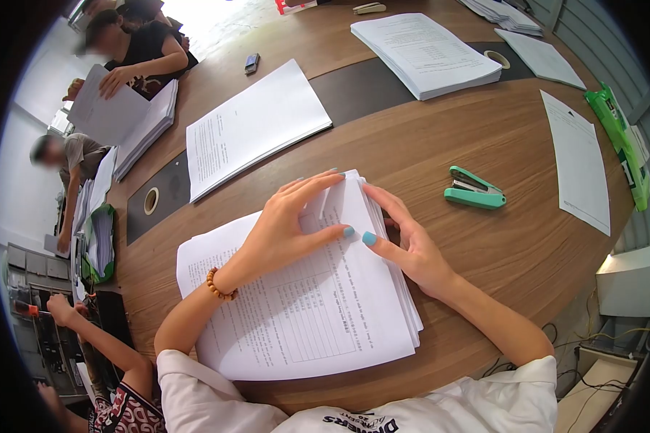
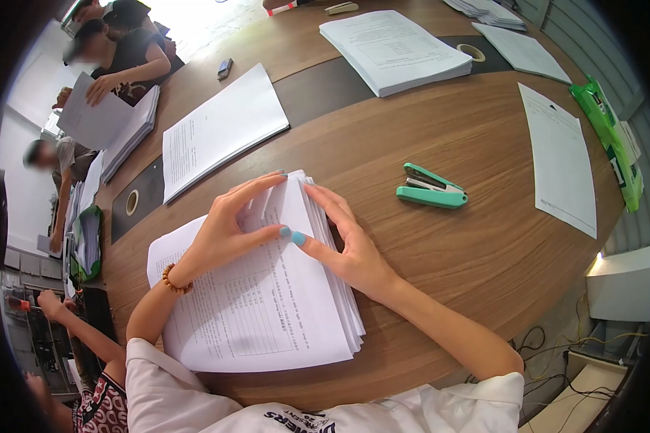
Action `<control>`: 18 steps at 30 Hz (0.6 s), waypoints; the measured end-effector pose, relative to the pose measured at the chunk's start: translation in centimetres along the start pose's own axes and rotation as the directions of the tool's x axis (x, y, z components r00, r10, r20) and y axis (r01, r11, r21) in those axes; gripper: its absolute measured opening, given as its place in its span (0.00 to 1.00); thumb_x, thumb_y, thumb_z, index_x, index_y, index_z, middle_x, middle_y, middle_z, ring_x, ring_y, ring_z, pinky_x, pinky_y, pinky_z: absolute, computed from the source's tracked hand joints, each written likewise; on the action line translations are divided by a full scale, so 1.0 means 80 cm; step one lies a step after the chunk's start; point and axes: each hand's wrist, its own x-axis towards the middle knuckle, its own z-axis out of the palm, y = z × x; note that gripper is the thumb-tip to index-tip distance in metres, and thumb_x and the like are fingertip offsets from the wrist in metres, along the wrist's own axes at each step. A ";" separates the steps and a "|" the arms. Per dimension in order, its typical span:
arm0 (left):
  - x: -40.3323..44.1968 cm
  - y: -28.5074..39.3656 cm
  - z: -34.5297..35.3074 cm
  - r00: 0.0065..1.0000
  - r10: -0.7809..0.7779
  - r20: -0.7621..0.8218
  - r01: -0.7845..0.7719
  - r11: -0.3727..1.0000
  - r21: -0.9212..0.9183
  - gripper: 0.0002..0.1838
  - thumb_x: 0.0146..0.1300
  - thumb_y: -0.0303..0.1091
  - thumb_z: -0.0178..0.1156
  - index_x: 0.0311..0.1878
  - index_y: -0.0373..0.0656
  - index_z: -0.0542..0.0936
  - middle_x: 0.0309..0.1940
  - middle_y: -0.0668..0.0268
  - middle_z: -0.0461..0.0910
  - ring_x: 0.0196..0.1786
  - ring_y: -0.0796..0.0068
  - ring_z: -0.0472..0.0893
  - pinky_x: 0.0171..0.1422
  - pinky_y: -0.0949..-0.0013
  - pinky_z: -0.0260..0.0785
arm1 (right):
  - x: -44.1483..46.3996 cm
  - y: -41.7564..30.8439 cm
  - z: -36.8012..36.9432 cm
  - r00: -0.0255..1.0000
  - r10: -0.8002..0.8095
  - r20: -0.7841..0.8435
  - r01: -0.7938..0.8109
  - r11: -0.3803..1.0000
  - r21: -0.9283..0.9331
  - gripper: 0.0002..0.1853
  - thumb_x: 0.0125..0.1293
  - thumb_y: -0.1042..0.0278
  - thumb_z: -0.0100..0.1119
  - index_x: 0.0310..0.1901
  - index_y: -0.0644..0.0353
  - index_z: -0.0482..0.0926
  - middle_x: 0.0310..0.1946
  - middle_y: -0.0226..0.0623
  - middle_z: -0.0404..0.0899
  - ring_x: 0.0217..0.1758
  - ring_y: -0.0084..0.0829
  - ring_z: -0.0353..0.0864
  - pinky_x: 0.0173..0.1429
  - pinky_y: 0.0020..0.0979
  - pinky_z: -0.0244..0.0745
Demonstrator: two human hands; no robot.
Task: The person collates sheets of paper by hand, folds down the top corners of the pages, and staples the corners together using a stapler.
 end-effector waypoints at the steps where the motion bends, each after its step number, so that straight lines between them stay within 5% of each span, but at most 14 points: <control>1: 0.000 0.000 -0.001 1.000 0.000 -0.001 0.000 1.000 0.000 0.33 0.48 0.41 0.70 0.58 0.40 0.73 0.60 0.54 0.71 0.59 0.55 0.72 0.58 0.58 0.69 | 0.000 -0.001 0.000 1.000 0.014 0.003 -0.014 1.000 -0.005 0.36 0.62 0.55 0.59 0.68 0.57 0.56 0.67 0.46 0.50 0.73 0.39 0.47 0.72 0.39 0.46; 18: 0.003 0.005 -0.005 0.992 -0.112 0.058 0.118 0.987 -0.112 0.32 0.46 0.33 0.71 0.57 0.41 0.74 0.59 0.57 0.72 0.59 0.62 0.74 0.61 0.63 0.67 | -0.002 -0.010 0.002 0.999 0.044 0.003 -0.044 0.998 -0.035 0.35 0.61 0.53 0.58 0.67 0.57 0.59 0.67 0.50 0.48 0.73 0.43 0.45 0.73 0.41 0.45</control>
